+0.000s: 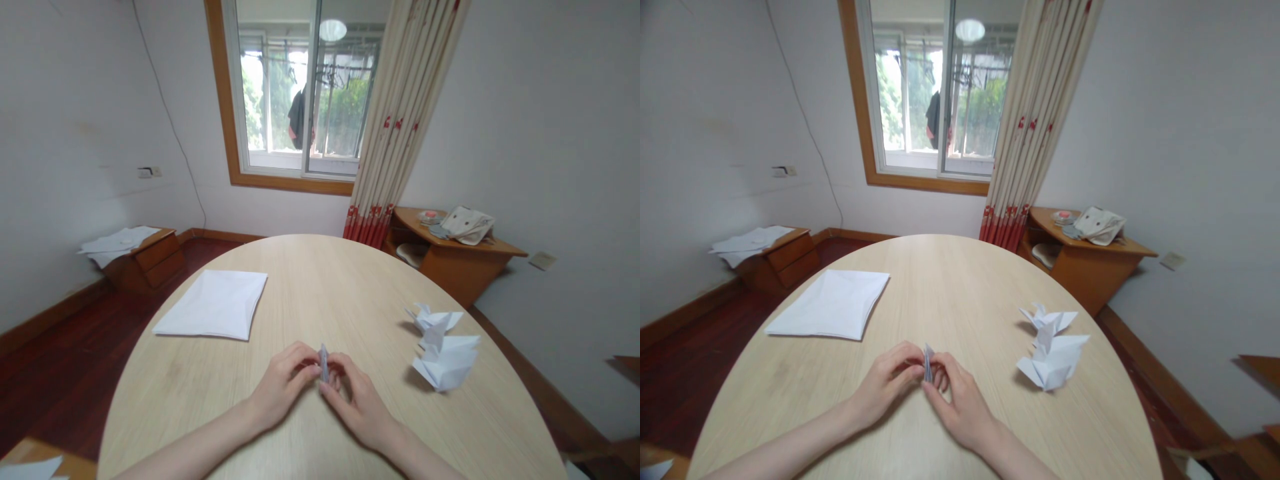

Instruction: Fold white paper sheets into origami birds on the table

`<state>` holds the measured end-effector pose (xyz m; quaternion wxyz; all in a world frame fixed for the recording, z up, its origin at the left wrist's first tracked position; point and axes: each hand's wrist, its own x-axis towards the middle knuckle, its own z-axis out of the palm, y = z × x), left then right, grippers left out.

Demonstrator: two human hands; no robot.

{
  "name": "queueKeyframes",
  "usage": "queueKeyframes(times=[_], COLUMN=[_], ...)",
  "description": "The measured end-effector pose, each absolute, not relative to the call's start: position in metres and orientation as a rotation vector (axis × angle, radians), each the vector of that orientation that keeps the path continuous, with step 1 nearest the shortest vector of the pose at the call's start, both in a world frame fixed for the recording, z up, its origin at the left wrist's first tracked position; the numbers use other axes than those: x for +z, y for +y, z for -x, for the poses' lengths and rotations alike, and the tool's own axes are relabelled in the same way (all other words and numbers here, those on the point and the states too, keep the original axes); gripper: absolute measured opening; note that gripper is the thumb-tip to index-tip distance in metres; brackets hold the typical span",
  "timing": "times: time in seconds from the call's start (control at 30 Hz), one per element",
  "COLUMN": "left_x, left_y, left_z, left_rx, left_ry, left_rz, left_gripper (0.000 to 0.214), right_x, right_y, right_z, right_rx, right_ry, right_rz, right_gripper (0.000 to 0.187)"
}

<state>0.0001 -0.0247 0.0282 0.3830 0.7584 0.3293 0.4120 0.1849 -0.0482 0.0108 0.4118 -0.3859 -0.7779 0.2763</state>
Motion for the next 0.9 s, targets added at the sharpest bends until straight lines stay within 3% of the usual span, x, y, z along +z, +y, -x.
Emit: queueKeyframes(times=[0.6, 0.9], left_x=[0.0273, 0.0309], left_y=[-0.0213, -0.0236], left_z=[0.0043, 0.0005], left_rx=[1.026, 1.053], left_ry=[0.788, 0.88], left_rz=[-2.004, -2.069], left_gripper=[0.024, 0.027], right_x=[0.0142, 0.0177], right_y=[-0.0448, -0.0469], right_z=[-0.1889, -0.1868], right_rx=[0.838, 0.584], right_ry=[-1.916, -1.96], right_rz=[1.002, 1.018], right_gripper=[0.023, 0.024])
